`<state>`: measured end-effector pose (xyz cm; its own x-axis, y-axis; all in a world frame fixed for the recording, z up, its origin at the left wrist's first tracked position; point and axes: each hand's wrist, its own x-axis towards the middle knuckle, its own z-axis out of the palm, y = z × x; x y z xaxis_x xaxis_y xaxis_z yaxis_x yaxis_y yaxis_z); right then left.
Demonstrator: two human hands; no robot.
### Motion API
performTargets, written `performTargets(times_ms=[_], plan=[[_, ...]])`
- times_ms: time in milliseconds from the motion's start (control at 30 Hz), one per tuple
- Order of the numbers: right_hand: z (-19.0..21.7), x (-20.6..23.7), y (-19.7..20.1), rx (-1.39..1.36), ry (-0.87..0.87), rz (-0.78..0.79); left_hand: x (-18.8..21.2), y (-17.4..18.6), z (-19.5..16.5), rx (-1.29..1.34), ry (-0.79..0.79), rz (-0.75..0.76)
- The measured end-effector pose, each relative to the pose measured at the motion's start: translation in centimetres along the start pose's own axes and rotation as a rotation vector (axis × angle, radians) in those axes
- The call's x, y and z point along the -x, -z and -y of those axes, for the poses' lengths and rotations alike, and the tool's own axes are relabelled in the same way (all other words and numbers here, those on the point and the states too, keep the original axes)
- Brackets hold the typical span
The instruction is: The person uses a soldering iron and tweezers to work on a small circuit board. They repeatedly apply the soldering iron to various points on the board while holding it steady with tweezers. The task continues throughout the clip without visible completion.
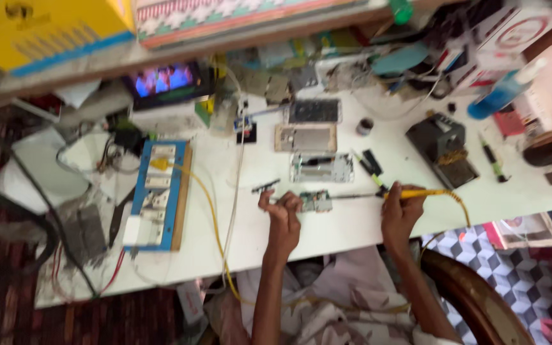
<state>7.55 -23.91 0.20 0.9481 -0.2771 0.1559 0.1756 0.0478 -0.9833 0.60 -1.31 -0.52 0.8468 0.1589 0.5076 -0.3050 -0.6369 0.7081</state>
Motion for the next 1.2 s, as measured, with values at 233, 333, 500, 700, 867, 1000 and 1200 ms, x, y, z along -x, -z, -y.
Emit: performTargets(times_ms=[233,333,500,700,867,1000,1200], plan=[[1.0,-0.2,-0.1,-0.006,0.001,0.037,0.0,-0.2,-0.5,0.498,0.14,-0.069],[1.3,-0.2,-0.2,0.004,-0.005,0.036,-0.1,-0.1,-0.9,0.49,0.155,-0.094],[1.2,0.0,0.0,-0.017,-0.005,0.016,0.0,-0.2,-1.0,0.454,0.157,-0.088],[0.5,-0.1,0.5,-0.106,-0.004,-0.001,0.1,-0.2,-0.9,0.467,0.151,-0.078],[0.1,-0.2,0.7,-0.109,0.008,0.053,0.1,-0.1,-1.0,0.451,0.178,-0.101],[0.2,0.2,0.9,-0.156,-0.017,0.062,0.0,0.0,-1.1,0.364,0.137,-0.1],[0.5,0.0,0.6,-0.121,0.0,0.109,0.1,-0.1,-1.4,0.499,0.243,-0.12]])
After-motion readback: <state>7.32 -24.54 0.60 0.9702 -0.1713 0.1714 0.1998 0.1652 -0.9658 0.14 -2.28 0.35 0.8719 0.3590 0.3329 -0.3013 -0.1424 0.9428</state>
